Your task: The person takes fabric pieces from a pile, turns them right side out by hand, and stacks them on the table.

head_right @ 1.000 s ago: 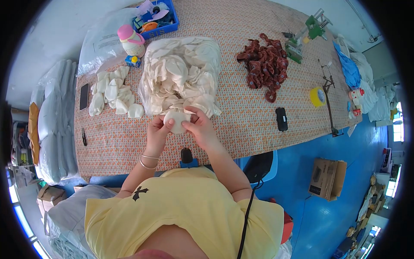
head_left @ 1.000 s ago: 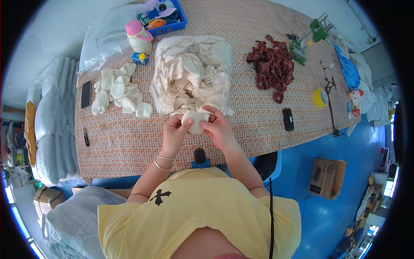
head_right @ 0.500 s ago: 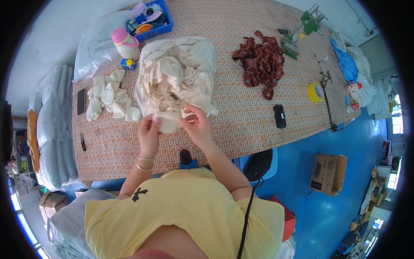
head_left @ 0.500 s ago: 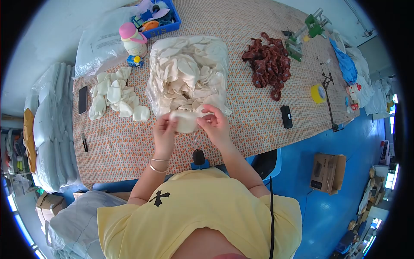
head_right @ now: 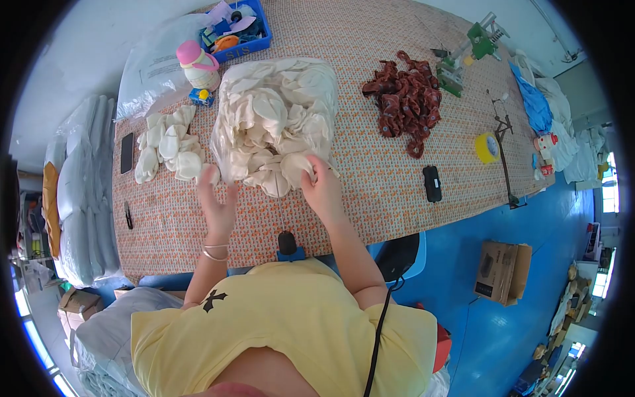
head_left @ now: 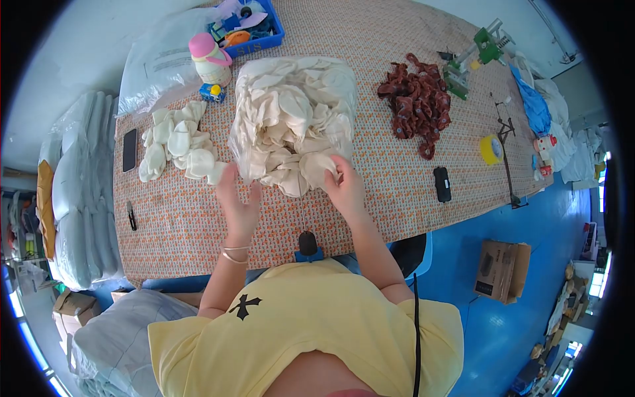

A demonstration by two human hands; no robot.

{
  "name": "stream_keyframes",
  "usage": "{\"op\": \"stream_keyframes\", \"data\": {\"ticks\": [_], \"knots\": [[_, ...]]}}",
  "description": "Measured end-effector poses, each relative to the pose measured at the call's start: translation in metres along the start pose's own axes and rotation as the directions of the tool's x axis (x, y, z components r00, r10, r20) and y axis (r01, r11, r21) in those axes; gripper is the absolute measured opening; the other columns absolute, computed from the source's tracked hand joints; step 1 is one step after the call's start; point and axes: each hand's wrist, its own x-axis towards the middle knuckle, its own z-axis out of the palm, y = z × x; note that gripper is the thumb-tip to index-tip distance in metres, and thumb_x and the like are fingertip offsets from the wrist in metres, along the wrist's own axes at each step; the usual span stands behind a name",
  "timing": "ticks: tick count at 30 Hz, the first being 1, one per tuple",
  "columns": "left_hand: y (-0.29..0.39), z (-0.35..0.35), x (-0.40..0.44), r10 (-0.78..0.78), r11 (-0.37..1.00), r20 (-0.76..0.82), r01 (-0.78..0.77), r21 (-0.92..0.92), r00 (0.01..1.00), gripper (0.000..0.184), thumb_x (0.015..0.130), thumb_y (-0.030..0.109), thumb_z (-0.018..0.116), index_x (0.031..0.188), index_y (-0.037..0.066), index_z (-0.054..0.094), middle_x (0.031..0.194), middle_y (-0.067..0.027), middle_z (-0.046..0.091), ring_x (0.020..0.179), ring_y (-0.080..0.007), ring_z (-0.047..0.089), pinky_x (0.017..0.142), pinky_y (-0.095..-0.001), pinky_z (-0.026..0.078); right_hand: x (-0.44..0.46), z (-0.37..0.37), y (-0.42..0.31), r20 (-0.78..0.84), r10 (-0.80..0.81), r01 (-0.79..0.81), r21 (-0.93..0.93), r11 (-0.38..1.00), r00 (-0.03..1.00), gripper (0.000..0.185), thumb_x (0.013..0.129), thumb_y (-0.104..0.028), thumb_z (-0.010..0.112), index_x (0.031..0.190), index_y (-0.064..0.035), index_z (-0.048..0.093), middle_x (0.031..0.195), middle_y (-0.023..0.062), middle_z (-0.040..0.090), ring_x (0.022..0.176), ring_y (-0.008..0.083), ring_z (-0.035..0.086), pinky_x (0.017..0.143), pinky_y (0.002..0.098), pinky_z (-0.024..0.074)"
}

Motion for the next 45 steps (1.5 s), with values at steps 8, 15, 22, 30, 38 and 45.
{"op": "stream_keyframes", "data": {"ticks": [8, 15, 22, 30, 38, 45], "knots": [[0.051, 0.044, 0.002, 0.248, 0.963, 0.276, -0.205, -0.175, 0.928, 0.033, 0.063, 0.003, 0.071, 0.095, 0.007, 0.064, 0.092, -0.0053, 0.061, 0.084, -0.0213, 0.056, 0.077, -0.0299, 0.044, -0.010, -0.020, -0.044, 0.094, 0.063, -0.112, 0.725, 0.680, 0.994, 0.028, 0.076, -0.005, 0.064, 0.102, -0.0068, 0.058, 0.077, 0.0030, 0.057, 0.061, 0.0125, 0.050, 0.054, 0.0223, 0.0408], [0.055, 0.025, 0.005, 0.033, 0.970, 0.377, 0.061, -0.234, 0.925, 0.023, 0.063, 0.000, 0.069, 0.085, 0.005, 0.064, 0.079, -0.0041, 0.062, 0.069, -0.0188, 0.055, 0.066, -0.0273, 0.045, -0.009, -0.029, -0.046, 0.069, -0.125, 0.080, 0.456, 0.886, 0.990, 0.026, 0.072, 0.001, 0.065, 0.097, -0.0039, 0.059, 0.080, 0.0049, 0.056, 0.060, 0.0136, 0.049, 0.051, 0.0234, 0.0399], [0.070, 0.023, -0.001, 0.140, 0.972, 0.256, -0.084, -0.219, 0.957, 0.017, 0.067, -0.003, 0.066, 0.082, 0.004, 0.062, 0.082, -0.0041, 0.060, 0.069, -0.0162, 0.054, 0.063, -0.0244, 0.045, -0.010, -0.020, -0.049, -0.018, -0.237, 0.237, 0.072, 0.969, 0.971, 0.035, 0.066, 0.005, 0.063, 0.100, -0.0056, 0.058, 0.089, 0.0083, 0.058, 0.063, 0.0188, 0.054, 0.053, 0.0280, 0.0433], [0.069, 0.041, 0.004, -0.147, 0.772, 0.176, 0.224, -0.594, 0.973, 0.016, 0.073, -0.003, 0.062, 0.087, 0.004, 0.063, 0.079, -0.0031, 0.059, 0.066, -0.0127, 0.052, 0.058, -0.0234, 0.043, -0.023, -0.007, -0.060, -0.331, -0.312, 0.397, 0.232, 0.888, 0.891, 0.037, 0.065, 0.009, 0.056, 0.099, -0.0058, 0.057, 0.093, 0.0091, 0.059, 0.065, 0.0206, 0.056, 0.056, 0.0317, 0.0458], [0.012, 0.030, -0.022, 0.174, -0.031, 0.892, 0.908, -0.418, 0.416, 0.020, 0.082, 0.012, 0.060, 0.092, -0.006, 0.059, 0.067, -0.0062, 0.056, 0.051, -0.0108, 0.047, 0.046, -0.0193, 0.037, -0.022, -0.023, -0.042, 0.042, -0.341, 0.215, 0.703, 0.678, 0.939, 0.027, 0.072, 0.007, 0.056, 0.098, -0.0026, 0.056, 0.089, 0.0101, 0.058, 0.068, 0.0185, 0.057, 0.061, 0.0270, 0.0480], [0.018, 0.014, -0.014, 0.266, -0.204, 0.884, 0.918, -0.339, 0.385, 0.026, 0.082, 0.016, 0.060, 0.095, -0.007, 0.056, 0.066, -0.0099, 0.056, 0.046, -0.0122, 0.047, 0.037, -0.0185, 0.036, -0.031, -0.032, -0.022, 0.659, -0.555, -0.815, 0.575, -0.064, 0.508, 0.028, 0.083, -0.004, 0.056, 0.110, -0.0059, 0.051, 0.090, 0.0122, 0.058, 0.063, 0.0155, 0.056, 0.051, 0.0177, 0.0440]]}}
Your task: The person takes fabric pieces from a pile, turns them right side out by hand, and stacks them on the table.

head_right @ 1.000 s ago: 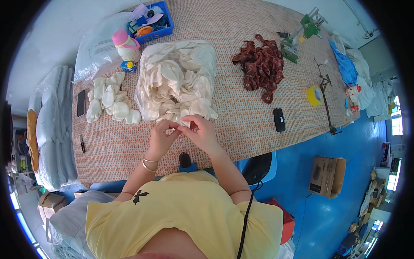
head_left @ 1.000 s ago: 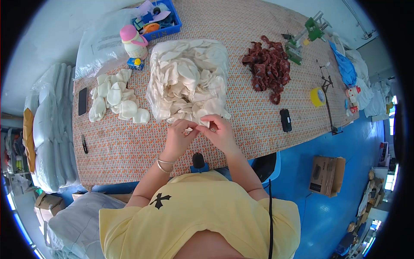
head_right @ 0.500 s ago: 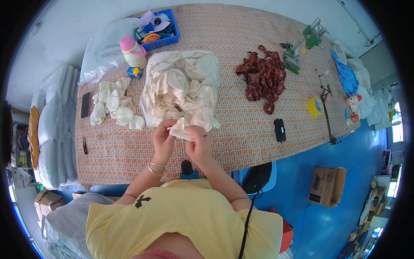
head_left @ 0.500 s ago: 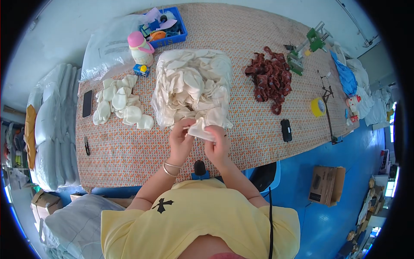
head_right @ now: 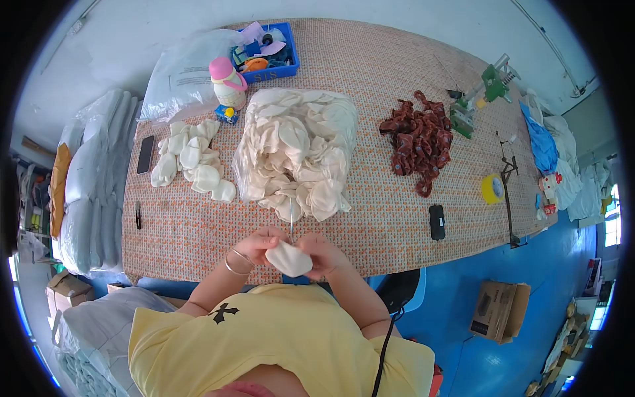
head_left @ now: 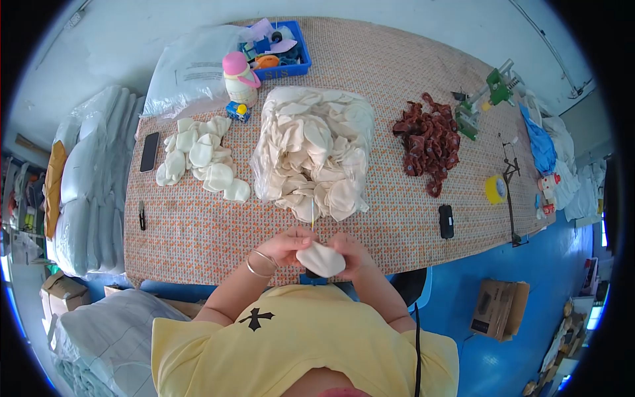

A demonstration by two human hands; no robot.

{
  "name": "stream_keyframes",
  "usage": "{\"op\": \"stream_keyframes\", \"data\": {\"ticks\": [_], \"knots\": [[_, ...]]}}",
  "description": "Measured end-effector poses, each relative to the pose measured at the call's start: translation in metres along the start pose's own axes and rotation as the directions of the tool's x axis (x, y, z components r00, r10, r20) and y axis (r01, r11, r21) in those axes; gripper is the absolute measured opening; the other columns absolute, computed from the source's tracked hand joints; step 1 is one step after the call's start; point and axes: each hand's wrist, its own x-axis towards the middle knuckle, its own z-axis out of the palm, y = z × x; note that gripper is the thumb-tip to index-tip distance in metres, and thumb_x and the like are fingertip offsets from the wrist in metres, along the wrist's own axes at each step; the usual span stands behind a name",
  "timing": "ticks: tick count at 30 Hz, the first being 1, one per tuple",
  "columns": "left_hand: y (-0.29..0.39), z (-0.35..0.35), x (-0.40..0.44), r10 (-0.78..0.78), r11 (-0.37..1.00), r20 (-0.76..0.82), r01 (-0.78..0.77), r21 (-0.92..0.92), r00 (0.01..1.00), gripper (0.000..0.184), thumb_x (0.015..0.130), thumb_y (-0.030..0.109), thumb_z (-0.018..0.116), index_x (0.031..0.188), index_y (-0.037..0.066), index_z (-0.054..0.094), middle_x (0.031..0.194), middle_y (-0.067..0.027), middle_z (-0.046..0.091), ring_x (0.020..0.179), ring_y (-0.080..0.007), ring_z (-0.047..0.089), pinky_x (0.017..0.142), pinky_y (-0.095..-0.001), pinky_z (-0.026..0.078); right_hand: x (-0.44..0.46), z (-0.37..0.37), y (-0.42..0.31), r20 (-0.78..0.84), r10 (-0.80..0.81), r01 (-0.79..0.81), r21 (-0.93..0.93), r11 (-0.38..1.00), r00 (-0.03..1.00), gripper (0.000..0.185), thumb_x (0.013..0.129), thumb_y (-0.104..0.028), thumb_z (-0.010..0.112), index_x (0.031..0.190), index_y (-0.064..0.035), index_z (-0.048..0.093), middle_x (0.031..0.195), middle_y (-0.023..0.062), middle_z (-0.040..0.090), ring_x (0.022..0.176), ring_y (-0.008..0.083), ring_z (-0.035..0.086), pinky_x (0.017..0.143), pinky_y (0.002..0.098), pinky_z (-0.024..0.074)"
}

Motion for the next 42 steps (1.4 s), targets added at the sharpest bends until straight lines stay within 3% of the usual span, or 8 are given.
{"op": "stream_keyframes", "data": {"ticks": [3, 14, 19, 23, 29, 34, 38, 42], "knots": [[0.001, 0.005, 0.001, 0.013, 0.984, 0.144, 0.013, -0.176, 0.990, 0.031, 0.079, 0.011, 0.062, 0.104, -0.005, 0.053, 0.076, -0.0155, 0.059, 0.053, -0.0184, 0.055, 0.037, -0.0195, 0.043, 0.015, 0.004, 0.003, -0.223, -0.212, 0.207, -0.046, 0.977, 0.951, 0.029, 0.086, -0.011, 0.056, 0.114, -0.0062, 0.049, 0.090, 0.0132, 0.056, 0.062, 0.0142, 0.056, 0.049, 0.0156, 0.0434], [0.032, 0.046, 0.016, 0.368, 0.923, -0.409, -0.274, 0.270, 0.835, 0.032, 0.083, 0.010, 0.057, 0.111, -0.002, 0.049, 0.081, -0.0115, 0.059, 0.057, -0.0113, 0.054, 0.044, -0.0171, 0.044, 0.038, 0.020, -0.023, -0.449, -0.484, 0.287, -0.437, 0.852, 0.751, 0.033, 0.083, -0.004, 0.053, 0.116, -0.0050, 0.048, 0.089, 0.0080, 0.058, 0.075, 0.0119, 0.055, 0.062, 0.0209, 0.0470], [0.038, 0.048, 0.007, 0.075, 0.935, -0.488, 0.110, 0.338, 0.869, 0.027, 0.085, 0.010, 0.057, 0.109, -0.001, 0.052, 0.082, -0.0097, 0.059, 0.062, -0.0097, 0.054, 0.052, -0.0177, 0.047, 0.035, 0.026, -0.031, -0.279, -0.521, 0.180, -0.724, 0.666, 0.807, 0.038, 0.082, 0.000, 0.053, 0.119, -0.0042, 0.045, 0.097, 0.0090, 0.054, 0.075, 0.0122, 0.055, 0.063, 0.0196, 0.0459], [0.027, 0.038, 0.015, 0.337, 0.917, -0.481, -0.165, 0.363, 0.810, 0.019, 0.085, 0.009, 0.059, 0.100, -0.003, 0.057, 0.082, -0.0084, 0.060, 0.063, -0.0095, 0.054, 0.055, -0.0177, 0.047, 0.042, 0.032, -0.019, -0.391, -0.630, 0.184, -0.735, 0.653, 0.671, 0.038, 0.081, 0.002, 0.055, 0.118, -0.0048, 0.046, 0.103, 0.0115, 0.055, 0.079, 0.0140, 0.055, 0.068, 0.0209, 0.0470], [0.026, 0.033, 0.013, 0.457, 0.722, -0.445, -0.029, 0.692, 0.770, 0.017, 0.084, 0.005, 0.059, 0.099, -0.004, 0.059, 0.082, -0.0075, 0.061, 0.065, -0.0097, 0.055, 0.058, -0.0179, 0.048, 0.042, 0.021, -0.011, -0.618, -0.450, 0.064, -0.543, 0.837, 0.645, 0.048, 0.079, 0.006, 0.055, 0.123, -0.0034, 0.040, 0.111, 0.0130, 0.050, 0.074, 0.0132, 0.054, 0.059, 0.0204, 0.0454], [0.028, 0.021, 0.007, 0.708, 0.608, -0.491, -0.085, 0.789, 0.507, 0.024, 0.084, 0.004, 0.058, 0.106, -0.004, 0.059, 0.082, -0.0070, 0.061, 0.066, -0.0092, 0.054, 0.057, -0.0183, 0.049, 0.040, 0.008, -0.011, -0.580, -0.578, 0.053, -0.678, 0.733, 0.575, 0.047, 0.078, 0.006, 0.056, 0.122, -0.0032, 0.042, 0.115, 0.0131, 0.049, 0.077, 0.0155, 0.054, 0.061, 0.0205, 0.0458], [0.078, -0.013, -0.031, 0.842, 0.540, -0.526, -0.175, 0.824, 0.121, 0.032, 0.085, 0.007, 0.058, 0.116, -0.001, 0.054, 0.095, -0.0116, 0.060, 0.070, -0.0113, 0.056, 0.057, -0.0180, 0.048, 0.025, -0.033, -0.022, -0.243, -0.723, -0.379, -0.925, -0.027, 0.646, 0.038, 0.075, 0.000, 0.060, 0.112, -0.0029, 0.051, 0.108, 0.0129, 0.054, 0.075, 0.0205, 0.054, 0.063, 0.0261, 0.0468], [0.109, -0.063, -0.059, 0.914, 0.382, -0.389, 0.077, 0.921, 0.118, 0.041, 0.085, 0.010, 0.057, 0.122, -0.001, 0.045, 0.107, -0.0185, 0.054, 0.090, -0.0222, 0.055, 0.076, -0.0314, 0.047, 0.032, -0.041, -0.019, -0.045, -0.765, -0.594, -0.660, -0.459, 0.642, 0.034, 0.072, -0.002, 0.061, 0.105, -0.0024, 0.055, 0.101, 0.0108, 0.057, 0.073, 0.0234, 0.055, 0.064, 0.0298, 0.0463]]}}
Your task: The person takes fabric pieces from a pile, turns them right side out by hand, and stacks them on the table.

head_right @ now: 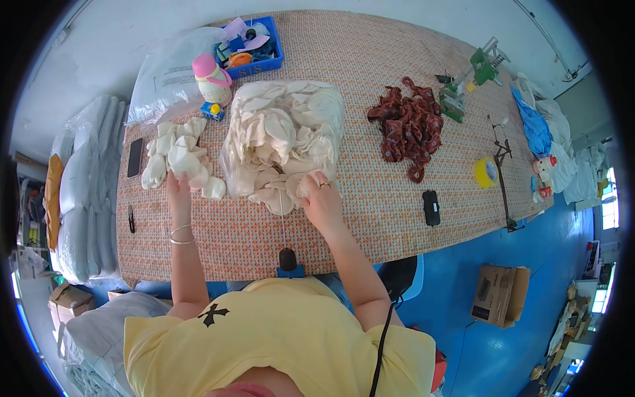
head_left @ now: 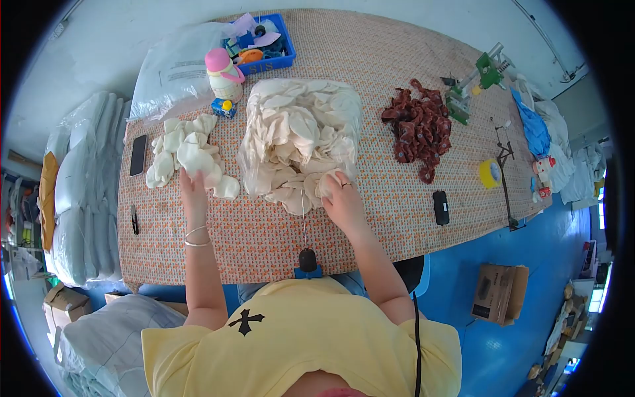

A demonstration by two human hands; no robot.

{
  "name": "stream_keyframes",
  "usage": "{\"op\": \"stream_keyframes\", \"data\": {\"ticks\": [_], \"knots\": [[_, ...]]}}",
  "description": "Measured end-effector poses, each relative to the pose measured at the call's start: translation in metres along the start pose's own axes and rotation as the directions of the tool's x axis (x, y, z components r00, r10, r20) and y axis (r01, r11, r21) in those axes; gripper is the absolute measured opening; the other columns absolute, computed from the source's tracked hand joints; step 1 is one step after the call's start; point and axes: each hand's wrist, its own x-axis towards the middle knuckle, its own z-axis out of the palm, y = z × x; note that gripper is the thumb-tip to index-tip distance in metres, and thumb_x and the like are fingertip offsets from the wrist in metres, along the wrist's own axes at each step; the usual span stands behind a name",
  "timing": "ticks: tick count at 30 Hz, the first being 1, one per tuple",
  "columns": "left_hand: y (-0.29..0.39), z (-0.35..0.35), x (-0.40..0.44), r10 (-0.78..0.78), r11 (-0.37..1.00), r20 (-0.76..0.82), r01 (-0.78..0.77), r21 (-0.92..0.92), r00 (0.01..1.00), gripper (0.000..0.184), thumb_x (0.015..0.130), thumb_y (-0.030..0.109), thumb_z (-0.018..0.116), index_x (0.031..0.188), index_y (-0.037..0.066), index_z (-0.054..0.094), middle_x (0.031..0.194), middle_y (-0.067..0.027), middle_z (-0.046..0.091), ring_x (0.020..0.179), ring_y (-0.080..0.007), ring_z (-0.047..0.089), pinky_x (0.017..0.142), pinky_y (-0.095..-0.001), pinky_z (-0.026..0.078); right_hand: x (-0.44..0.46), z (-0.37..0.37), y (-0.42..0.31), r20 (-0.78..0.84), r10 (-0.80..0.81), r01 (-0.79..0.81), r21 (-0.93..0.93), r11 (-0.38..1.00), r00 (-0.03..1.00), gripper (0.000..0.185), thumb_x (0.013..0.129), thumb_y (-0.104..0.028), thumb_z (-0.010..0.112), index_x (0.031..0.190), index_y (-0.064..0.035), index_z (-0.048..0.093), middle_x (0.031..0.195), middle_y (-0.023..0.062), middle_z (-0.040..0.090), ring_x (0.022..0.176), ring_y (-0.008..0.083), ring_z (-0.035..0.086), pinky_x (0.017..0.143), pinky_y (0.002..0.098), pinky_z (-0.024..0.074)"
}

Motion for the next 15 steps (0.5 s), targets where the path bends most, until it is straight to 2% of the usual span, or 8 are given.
{"op": "stream_keyframes", "data": {"ticks": [1, 3, 4, 7, 9, 12, 13, 15], "knots": [[-0.013, 0.001, 0.007, 0.067, 0.980, 0.043, -0.074, 0.186, 0.997, 0.042, 0.084, 0.010, 0.056, 0.123, -0.001, 0.042, 0.111, -0.0200, 0.052, 0.098, -0.0262, 0.053, 0.084, -0.0363, 0.045, 0.002, 0.003, 0.000, -0.049, -0.056, 0.047, -0.178, 0.983, 0.997, 0.033, 0.070, -0.002, 0.062, 0.103, -0.0022, 0.057, 0.099, 0.0101, 0.058, 0.072, 0.0244, 0.055, 0.064, 0.0310, 0.0462], [-0.019, 0.012, -0.006, 0.528, 0.737, -0.028, -0.442, 0.511, 0.849, 0.049, 0.081, 0.007, 0.056, 0.125, 0.000, 0.038, 0.116, -0.0198, 0.049, 0.108, -0.0317, 0.047, 0.094, -0.0408, 0.036, 0.002, 0.009, 0.005, -0.077, -0.058, 0.048, -0.132, 0.990, 0.995, 0.031, 0.070, -0.002, 0.062, 0.100, -0.0023, 0.057, 0.097, 0.0098, 0.059, 0.072, 0.0250, 0.055, 0.065, 0.0318, 0.0462], [-0.006, 0.020, -0.019, 0.530, 0.737, -0.024, -0.447, 0.507, 0.848, 0.049, 0.081, 0.007, 0.056, 0.125, 0.000, 0.038, 0.116, -0.0198, 0.049, 0.108, -0.0317, 0.047, 0.094, -0.0408, 0.036, 0.000, 0.010, 0.009, -0.096, -0.062, 0.053, -0.087, 0.995, 0.993, 0.029, 0.069, -0.003, 0.062, 0.098, -0.0023, 0.058, 0.095, 0.0095, 0.060, 0.072, 0.0256, 0.055, 0.065, 0.0326, 0.0463], [0.034, 0.044, -0.063, 0.533, 0.763, 0.184, -0.564, 0.316, 0.826, 0.048, 0.074, -0.001, 0.057, 0.120, 0.002, 0.045, 0.120, -0.0158, 0.047, 0.111, -0.0305, 0.045, 0.095, -0.0374, 0.036, -0.003, 0.013, 0.016, -0.126, -0.076, 0.078, 0.004, 0.997, 0.989, 0.026, 0.067, -0.003, 0.062, 0.093, -0.0025, 0.059, 0.091, 0.0088, 0.061, 0.073, 0.0267, 0.055, 0.066, 0.0342, 0.0464], [0.035, 0.063, -0.085, 0.589, 0.703, 0.310, -0.662, 0.261, 0.747, 0.047, 0.068, -0.006, 0.059, 0.114, 0.004, 0.052, 0.120, -0.0133, 0.048, 0.108, -0.0281, 0.047, 0.093, -0.0348, 0.038, -0.007, 0.013, 0.016, -0.059, -0.086, 0.080, -0.091, 0.993, 0.995, 0.021, 0.070, -0.003, 0.062, 0.091, -0.0030, 0.058, 0.088, 0.0086, 0.061, 0.073, 0.0246, 0.055, 0.065, 0.0319, 0.0462], [0.040, 0.084, -0.109, 0.544, 0.774, 0.427, -0.629, 0.078, 0.722, 0.043, 0.068, -0.004, 0.060, 0.110, 0.005, 0.055, 0.117, -0.0111, 0.051, 0.104, -0.0260, 0.049, 0.091, -0.0342, 0.039, -0.004, 0.008, 0.014, -0.007, -0.094, 0.091, -0.195, 0.977, 0.996, 0.017, 0.072, -0.004, 0.062, 0.088, -0.0035, 0.058, 0.085, 0.0084, 0.061, 0.073, 0.0225, 0.056, 0.064, 0.0295, 0.0459], [0.040, 0.088, -0.112, 0.527, 0.787, 0.470, -0.615, 0.043, 0.708, 0.042, 0.068, -0.003, 0.062, 0.109, 0.005, 0.056, 0.115, -0.0101, 0.052, 0.103, -0.0254, 0.050, 0.091, -0.0343, 0.039, -0.003, 0.004, 0.010, -0.066, 0.059, -0.055, 0.062, 0.997, 0.996, 0.016, 0.075, -0.004, 0.062, 0.090, -0.0036, 0.058, 0.084, 0.0080, 0.060, 0.072, 0.0203, 0.055, 0.063, 0.0278, 0.0451], [0.051, 0.098, -0.118, 0.535, 0.777, 0.486, -0.628, 0.039, 0.691, 0.041, 0.068, -0.001, 0.063, 0.108, 0.005, 0.057, 0.113, -0.0092, 0.054, 0.100, -0.0249, 0.051, 0.088, -0.0338, 0.041, -0.001, -0.008, -0.008, -0.049, 0.380, -0.290, 0.561, 0.776, 0.924, 0.014, 0.079, -0.005, 0.060, 0.092, -0.0040, 0.058, 0.082, 0.0071, 0.060, 0.070, 0.0158, 0.053, 0.061, 0.0245, 0.0436]]}}
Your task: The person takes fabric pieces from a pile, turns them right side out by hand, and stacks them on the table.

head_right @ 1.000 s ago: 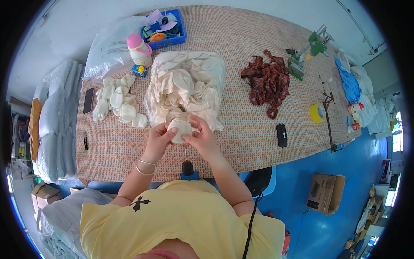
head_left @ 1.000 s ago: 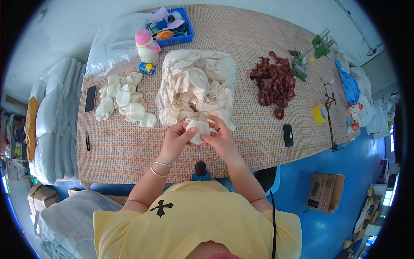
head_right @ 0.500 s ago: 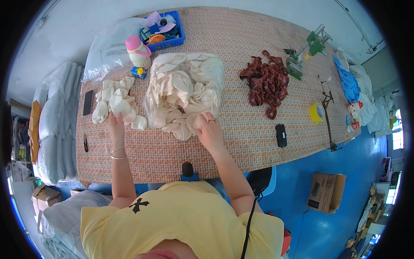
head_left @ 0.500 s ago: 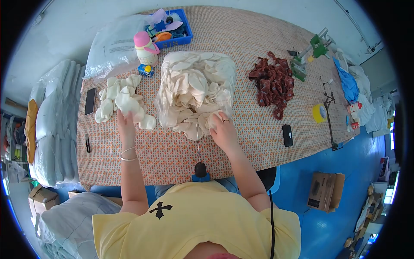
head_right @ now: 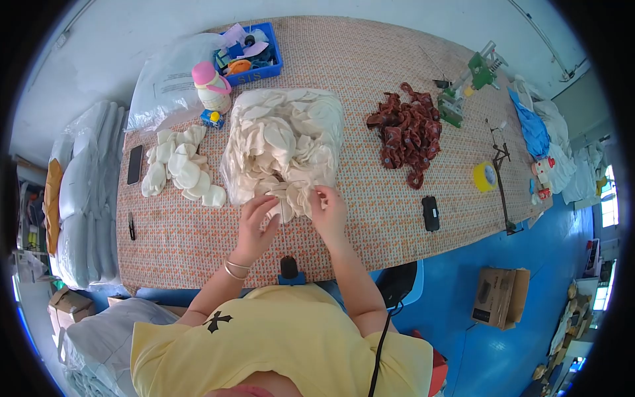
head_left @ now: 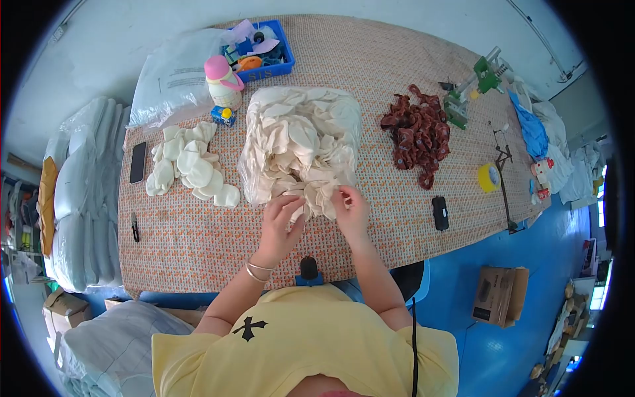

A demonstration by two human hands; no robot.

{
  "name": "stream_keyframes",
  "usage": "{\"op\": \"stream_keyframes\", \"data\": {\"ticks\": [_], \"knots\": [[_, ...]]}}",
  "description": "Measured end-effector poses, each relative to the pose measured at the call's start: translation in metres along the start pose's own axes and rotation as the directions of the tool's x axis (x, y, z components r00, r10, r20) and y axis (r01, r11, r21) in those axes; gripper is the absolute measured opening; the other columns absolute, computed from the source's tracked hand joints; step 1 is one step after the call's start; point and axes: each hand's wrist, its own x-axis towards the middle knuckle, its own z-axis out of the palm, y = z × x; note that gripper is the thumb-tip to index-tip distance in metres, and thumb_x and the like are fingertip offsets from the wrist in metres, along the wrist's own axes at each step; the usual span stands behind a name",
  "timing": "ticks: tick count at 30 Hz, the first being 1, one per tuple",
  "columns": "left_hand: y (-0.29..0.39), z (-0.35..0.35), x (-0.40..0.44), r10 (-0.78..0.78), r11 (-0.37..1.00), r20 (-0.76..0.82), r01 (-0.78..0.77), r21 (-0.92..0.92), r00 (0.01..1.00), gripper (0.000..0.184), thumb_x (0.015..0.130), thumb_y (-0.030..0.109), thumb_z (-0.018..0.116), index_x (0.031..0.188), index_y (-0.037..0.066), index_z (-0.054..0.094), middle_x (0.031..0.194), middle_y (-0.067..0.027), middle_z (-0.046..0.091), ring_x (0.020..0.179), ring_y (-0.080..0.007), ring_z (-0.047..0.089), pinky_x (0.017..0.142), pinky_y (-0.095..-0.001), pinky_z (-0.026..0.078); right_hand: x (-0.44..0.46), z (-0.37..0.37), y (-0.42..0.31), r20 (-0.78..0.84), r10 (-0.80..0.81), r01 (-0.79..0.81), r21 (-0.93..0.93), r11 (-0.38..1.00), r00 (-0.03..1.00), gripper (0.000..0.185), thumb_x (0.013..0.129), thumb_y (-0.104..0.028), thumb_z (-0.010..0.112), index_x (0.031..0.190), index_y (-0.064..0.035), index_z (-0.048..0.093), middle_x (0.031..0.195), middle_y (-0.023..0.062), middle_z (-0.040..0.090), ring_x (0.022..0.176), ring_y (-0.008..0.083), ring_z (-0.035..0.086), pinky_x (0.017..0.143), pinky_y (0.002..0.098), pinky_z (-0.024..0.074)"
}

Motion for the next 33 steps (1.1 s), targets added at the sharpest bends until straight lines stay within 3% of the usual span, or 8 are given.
{"op": "stream_keyframes", "data": {"ticks": [2, 6, 7, 11, 16, 22, 26, 33], "knots": [[0.006, 0.004, 0.006, 0.018, 1.000, 0.025, -0.018, -0.001, 1.000, 0.040, 0.068, 0.000, 0.065, 0.107, 0.005, 0.059, 0.110, -0.0083, 0.056, 0.097, -0.0244, 0.053, 0.086, -0.0332, 0.042, -0.005, 0.000, -0.015, -0.030, 0.171, -0.158, 0.253, 0.955, 0.985, 0.013, 0.081, -0.006, 0.059, 0.094, -0.0041, 0.058, 0.081, 0.0067, 0.059, 0.070, 0.0135, 0.052, 0.061, 0.0228, 0.0428], [0.009, 0.014, 0.018, 0.002, 0.996, -0.010, -0.003, -0.092, 1.000, 0.033, 0.068, 0.002, 0.067, 0.100, 0.005, 0.063, 0.100, -0.0081, 0.060, 0.086, -0.0235, 0.057, 0.075, -0.0298, 0.046, -0.012, 0.000, -0.037, 0.244, 0.357, -0.391, 0.814, 0.430, 0.902, 0.017, 0.082, -0.007, 0.061, 0.099, -0.0021, 0.057, 0.085, 0.0061, 0.060, 0.070, 0.0108, 0.053, 0.061, 0.0200, 0.0430], [0.010, 0.013, 0.019, 0.003, 0.996, -0.012, -0.004, -0.093, 1.000, 0.033, 0.068, 0.002, 0.067, 0.100, 0.005, 0.063, 0.100, -0.0081, 0.060, 0.086, -0.0235, 0.057, 0.075, -0.0298, 0.046, -0.012, -0.001, -0.037, 0.244, 0.356, -0.390, 0.813, 0.432, 0.902, 0.017, 0.082, -0.007, 0.061, 0.099, -0.0021, 0.057, 0.085, 0.0061, 0.060, 0.070, 0.0108, 0.053, 0.061, 0.0200, 0.0430], [0.014, 0.003, 0.018, -0.113, 0.978, 0.052, 0.120, -0.172, 0.992, 0.023, 0.071, 0.002, 0.067, 0.094, 0.002, 0.066, 0.089, -0.0075, 0.063, 0.071, -0.0187, 0.058, 0.062, -0.0239, 0.046, -0.013, -0.003, -0.038, 0.205, 0.083, -0.196, 0.626, 0.755, 0.975, 0.026, 0.081, -0.004, 0.061, 0.107, -0.0021, 0.056, 0.085, 0.0065, 0.060, 0.066, 0.0102, 0.052, 0.059, 0.0196, 0.0433], [0.022, -0.008, 0.019, -0.431, 0.850, 0.157, 0.458, -0.261, 0.889, 0.015, 0.074, 0.002, 0.067, 0.089, 0.001, 0.067, 0.079, -0.0056, 0.064, 0.062, -0.0133, 0.054, 0.055, -0.0204, 0.044, -0.014, -0.001, -0.042, 0.208, -0.053, -0.048, 0.453, 0.890, 0.977, 0.029, 0.080, -0.001, 0.061, 0.108, -0.0022, 0.053, 0.076, 0.0029, 0.054, 0.060, 0.0080, 0.046, 0.053, 0.0185, 0.0390], [0.022, -0.007, 0.020, -0.553, 0.605, 0.192, 0.549, -0.577, 0.811, 0.014, 0.074, 0.002, 0.067, 0.088, 0.001, 0.066, 0.075, -0.0044, 0.062, 0.059, -0.0103, 0.051, 0.053, -0.0195, 0.042, -0.012, -0.002, -0.041, 0.137, -0.145, 0.106, 0.261, 0.959, 0.980, 0.036, 0.074, 0.005, 0.063, 0.107, -0.0034, 0.054, 0.076, 0.0047, 0.056, 0.056, 0.0112, 0.047, 0.048, 0.0218, 0.0387], [0.014, -0.003, 0.018, -0.591, 0.515, 0.138, 0.504, -0.694, 0.794, 0.013, 0.074, 0.001, 0.067, 0.087, 0.000, 0.065, 0.072, -0.0036, 0.061, 0.059, -0.0096, 0.051, 0.054, -0.0196, 0.042, -0.010, -0.006, -0.045, 0.265, -0.392, 0.434, -0.119, 0.893, 0.881, 0.038, 0.071, 0.004, 0.061, 0.108, -0.0040, 0.057, 0.075, 0.0082, 0.056, 0.058, 0.0174, 0.053, 0.048, 0.0263, 0.0411], [0.020, 0.004, 0.019, -0.211, 0.951, -0.012, 0.202, -0.233, 0.977, 0.011, 0.074, -0.001, 0.064, 0.085, 0.001, 0.064, 0.071, -0.0028, 0.060, 0.057, -0.0088, 0.049, 0.053, -0.0184, 0.041, -0.009, 0.002, -0.045, 0.146, -0.366, 0.384, -0.130, 0.914, 0.919, 0.041, 0.068, 0.008, 0.056, 0.107, -0.0065, 0.056, 0.077, 0.0093, 0.057, 0.057, 0.0207, 0.053, 0.048, 0.0284, 0.0410]]}}
